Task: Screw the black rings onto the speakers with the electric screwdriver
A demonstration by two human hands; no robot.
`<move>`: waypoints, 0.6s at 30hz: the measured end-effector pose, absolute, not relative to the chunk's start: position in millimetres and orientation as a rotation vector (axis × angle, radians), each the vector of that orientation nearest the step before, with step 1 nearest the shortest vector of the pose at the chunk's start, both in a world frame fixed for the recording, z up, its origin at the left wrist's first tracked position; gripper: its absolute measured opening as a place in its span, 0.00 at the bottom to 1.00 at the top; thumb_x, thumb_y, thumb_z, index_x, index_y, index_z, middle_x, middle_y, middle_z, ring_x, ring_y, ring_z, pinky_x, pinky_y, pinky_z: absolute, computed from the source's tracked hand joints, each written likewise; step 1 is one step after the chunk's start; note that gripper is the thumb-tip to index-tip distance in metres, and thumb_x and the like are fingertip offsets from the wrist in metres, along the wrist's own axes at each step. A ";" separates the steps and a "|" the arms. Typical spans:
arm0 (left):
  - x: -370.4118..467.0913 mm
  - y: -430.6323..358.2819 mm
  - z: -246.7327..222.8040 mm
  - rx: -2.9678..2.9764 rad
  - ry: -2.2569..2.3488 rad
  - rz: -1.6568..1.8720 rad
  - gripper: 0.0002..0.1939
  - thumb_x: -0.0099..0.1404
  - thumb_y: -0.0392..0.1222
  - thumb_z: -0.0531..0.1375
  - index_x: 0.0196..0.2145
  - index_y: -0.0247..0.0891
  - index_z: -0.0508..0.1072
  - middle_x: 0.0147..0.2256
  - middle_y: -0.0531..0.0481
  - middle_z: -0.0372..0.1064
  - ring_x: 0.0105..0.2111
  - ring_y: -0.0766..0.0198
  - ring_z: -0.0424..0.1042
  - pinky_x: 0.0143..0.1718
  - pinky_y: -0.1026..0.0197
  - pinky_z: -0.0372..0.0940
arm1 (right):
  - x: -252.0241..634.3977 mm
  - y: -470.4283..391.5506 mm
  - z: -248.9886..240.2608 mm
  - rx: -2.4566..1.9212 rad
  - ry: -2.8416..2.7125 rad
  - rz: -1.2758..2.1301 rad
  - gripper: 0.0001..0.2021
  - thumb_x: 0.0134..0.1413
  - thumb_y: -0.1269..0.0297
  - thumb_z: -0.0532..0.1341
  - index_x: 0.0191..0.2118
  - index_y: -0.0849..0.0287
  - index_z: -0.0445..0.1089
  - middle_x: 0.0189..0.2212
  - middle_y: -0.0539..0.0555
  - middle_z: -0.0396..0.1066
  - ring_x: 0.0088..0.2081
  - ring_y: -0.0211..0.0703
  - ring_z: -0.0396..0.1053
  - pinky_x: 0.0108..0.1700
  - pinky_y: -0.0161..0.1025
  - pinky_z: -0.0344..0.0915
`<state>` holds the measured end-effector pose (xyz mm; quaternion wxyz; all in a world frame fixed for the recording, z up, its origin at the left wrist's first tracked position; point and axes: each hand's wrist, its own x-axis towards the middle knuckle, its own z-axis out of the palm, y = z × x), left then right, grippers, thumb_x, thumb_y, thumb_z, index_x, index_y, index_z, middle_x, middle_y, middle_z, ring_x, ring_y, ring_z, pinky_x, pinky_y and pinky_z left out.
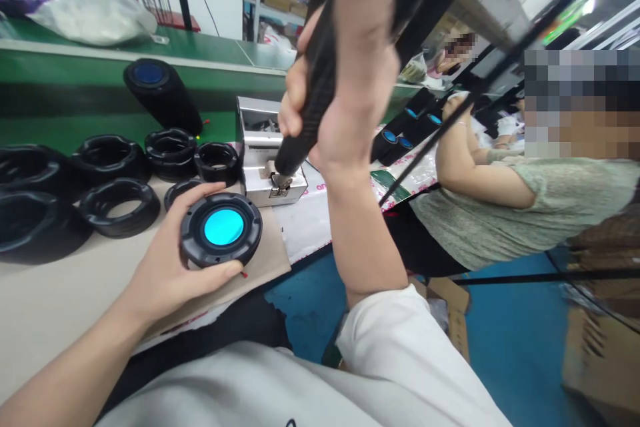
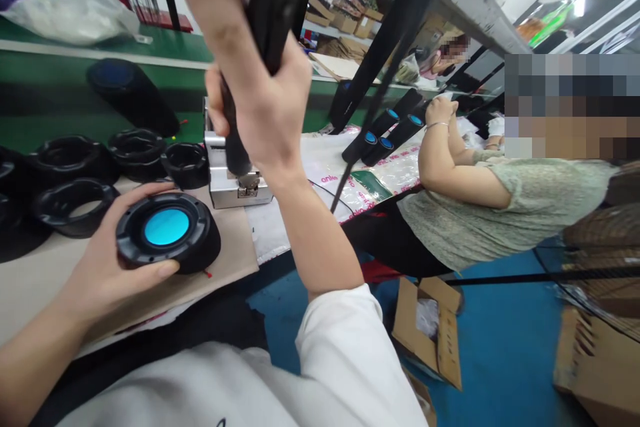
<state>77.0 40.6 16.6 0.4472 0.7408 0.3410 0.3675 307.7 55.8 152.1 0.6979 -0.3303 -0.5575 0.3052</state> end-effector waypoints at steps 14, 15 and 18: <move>75.2 44.2 16.4 1.865 0.801 0.929 0.44 0.59 0.55 0.77 0.68 0.47 0.68 0.67 0.42 0.70 0.65 0.41 0.74 0.67 0.44 0.71 | 309.6 62.6 107.9 -0.877 -1.015 0.743 0.31 0.56 0.28 0.71 0.29 0.52 0.65 0.17 0.44 0.60 0.16 0.36 0.55 0.17 0.38 0.49; 75.9 43.6 17.0 1.856 0.803 0.930 0.44 0.59 0.55 0.77 0.68 0.47 0.68 0.67 0.42 0.70 0.65 0.41 0.73 0.68 0.44 0.71 | 308.8 56.6 113.9 -0.866 -1.011 0.753 0.29 0.57 0.31 0.72 0.31 0.52 0.66 0.18 0.44 0.61 0.16 0.36 0.56 0.18 0.38 0.51; 76.7 43.9 18.0 1.832 0.796 0.909 0.46 0.58 0.57 0.78 0.68 0.45 0.67 0.68 0.40 0.69 0.67 0.39 0.72 0.69 0.43 0.70 | 301.8 34.5 148.4 -0.661 -1.072 0.801 0.16 0.71 0.48 0.66 0.37 0.53 0.68 0.21 0.42 0.64 0.19 0.33 0.60 0.23 0.35 0.57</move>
